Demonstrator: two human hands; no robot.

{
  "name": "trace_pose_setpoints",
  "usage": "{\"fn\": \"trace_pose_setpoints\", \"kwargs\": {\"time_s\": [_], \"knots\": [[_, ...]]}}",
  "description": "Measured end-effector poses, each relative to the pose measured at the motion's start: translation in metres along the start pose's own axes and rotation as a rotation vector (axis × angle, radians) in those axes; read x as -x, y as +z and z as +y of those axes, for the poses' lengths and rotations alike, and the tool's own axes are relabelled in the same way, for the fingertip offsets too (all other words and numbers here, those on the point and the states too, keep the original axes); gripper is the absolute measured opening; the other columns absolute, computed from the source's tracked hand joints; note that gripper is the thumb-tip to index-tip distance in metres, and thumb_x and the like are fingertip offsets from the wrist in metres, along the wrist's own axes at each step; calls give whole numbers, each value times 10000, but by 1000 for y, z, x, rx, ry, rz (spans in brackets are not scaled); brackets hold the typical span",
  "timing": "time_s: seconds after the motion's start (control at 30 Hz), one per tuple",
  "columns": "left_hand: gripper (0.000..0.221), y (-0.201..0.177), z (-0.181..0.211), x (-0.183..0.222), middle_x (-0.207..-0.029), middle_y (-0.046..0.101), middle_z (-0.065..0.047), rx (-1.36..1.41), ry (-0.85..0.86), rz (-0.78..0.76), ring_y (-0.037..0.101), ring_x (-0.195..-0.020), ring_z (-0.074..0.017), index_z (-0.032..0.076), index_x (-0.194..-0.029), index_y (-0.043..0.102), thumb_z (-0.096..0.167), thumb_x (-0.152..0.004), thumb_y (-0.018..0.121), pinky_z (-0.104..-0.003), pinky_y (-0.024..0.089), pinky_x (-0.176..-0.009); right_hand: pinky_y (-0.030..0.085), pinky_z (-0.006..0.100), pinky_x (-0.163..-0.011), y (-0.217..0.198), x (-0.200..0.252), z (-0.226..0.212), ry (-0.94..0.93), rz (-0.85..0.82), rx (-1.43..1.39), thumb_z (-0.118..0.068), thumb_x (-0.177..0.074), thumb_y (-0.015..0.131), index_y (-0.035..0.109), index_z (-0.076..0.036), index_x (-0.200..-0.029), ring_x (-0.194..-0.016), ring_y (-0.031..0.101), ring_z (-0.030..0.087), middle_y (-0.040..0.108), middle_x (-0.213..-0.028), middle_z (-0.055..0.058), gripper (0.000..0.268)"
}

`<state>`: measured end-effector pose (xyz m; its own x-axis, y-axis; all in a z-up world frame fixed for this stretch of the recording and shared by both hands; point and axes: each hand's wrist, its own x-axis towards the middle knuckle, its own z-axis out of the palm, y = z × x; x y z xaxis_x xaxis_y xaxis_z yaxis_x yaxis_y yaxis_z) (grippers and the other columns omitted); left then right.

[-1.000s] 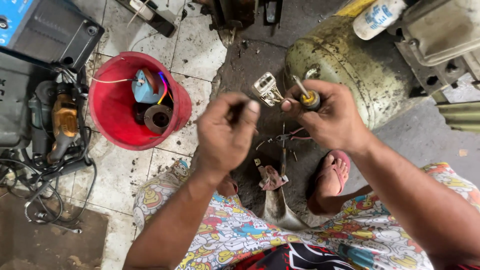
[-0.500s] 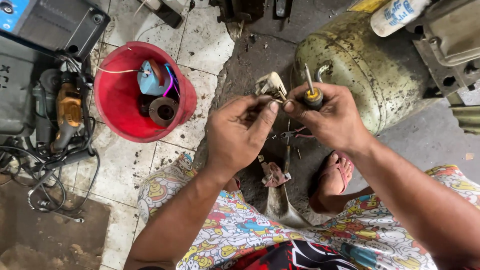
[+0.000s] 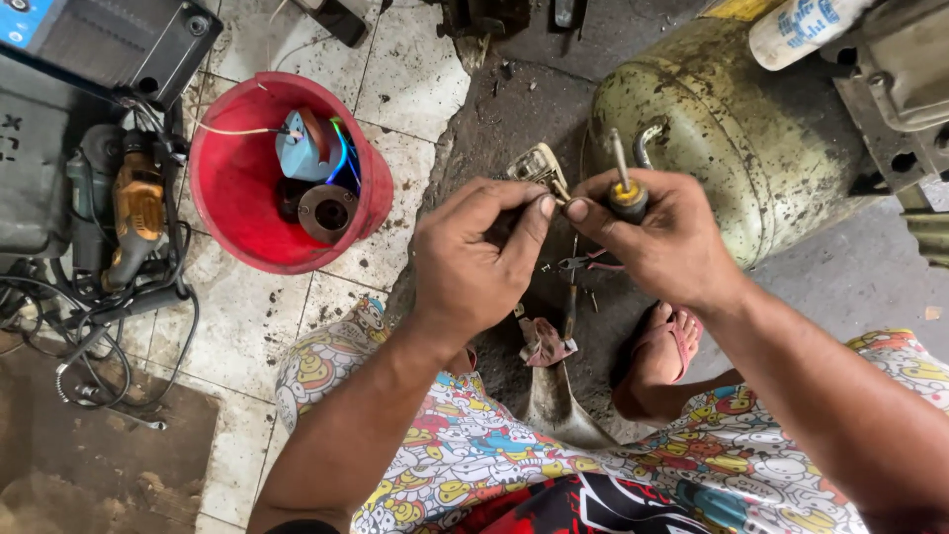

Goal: Using a screwdriver to repair or adjust an electrical component on an air compressor.

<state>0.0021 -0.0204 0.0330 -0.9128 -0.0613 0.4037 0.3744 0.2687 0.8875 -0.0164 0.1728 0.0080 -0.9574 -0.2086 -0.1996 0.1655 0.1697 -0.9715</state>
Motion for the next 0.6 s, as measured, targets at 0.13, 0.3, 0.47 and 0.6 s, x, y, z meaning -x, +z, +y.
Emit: {"fn": "trace_pose_setpoints", "kwargs": {"time_s": [0.13,0.3,0.47,0.6], "knots": [[120,-25,-5,-5,-813,706,-123,152,-29,15,637,-704,-149,30,-953,744,140,-924,707,-292,539,-576,429,183,-571,-11,3,-17,7,39,29,-37,-915,783,756,-23,-966,-599,546,72,614,-642,53,60],[565,-29,-21,-12,-1679,388,-107,442,-237,-658,320,-1631,-282,102,-1590,352,38,-1081,588,-417,267,-1402,366,223,-507,-22,3,-18,-70,-169,114,-170,-972,744,724,-88,-905,-586,485,63,594,-702,-41,108],[516,-23,-16,-10,-1509,544,-106,520,-330,-604,582,-1393,-229,67,-1515,436,-34,-1039,609,-346,510,-1224,264,236,-459,-23,7,-27,-88,-137,225,-181,-986,745,662,-109,-802,-538,383,50,486,-634,-67,214],[479,-18,-19,-3,-1412,579,-188,623,-410,-553,689,-1182,-258,33,-1464,454,-21,-1023,632,-322,638,-1041,488,220,-371,-23,12,-41,-43,-146,242,-159,-970,738,659,-43,-803,-507,619,110,602,-674,36,218]]}}
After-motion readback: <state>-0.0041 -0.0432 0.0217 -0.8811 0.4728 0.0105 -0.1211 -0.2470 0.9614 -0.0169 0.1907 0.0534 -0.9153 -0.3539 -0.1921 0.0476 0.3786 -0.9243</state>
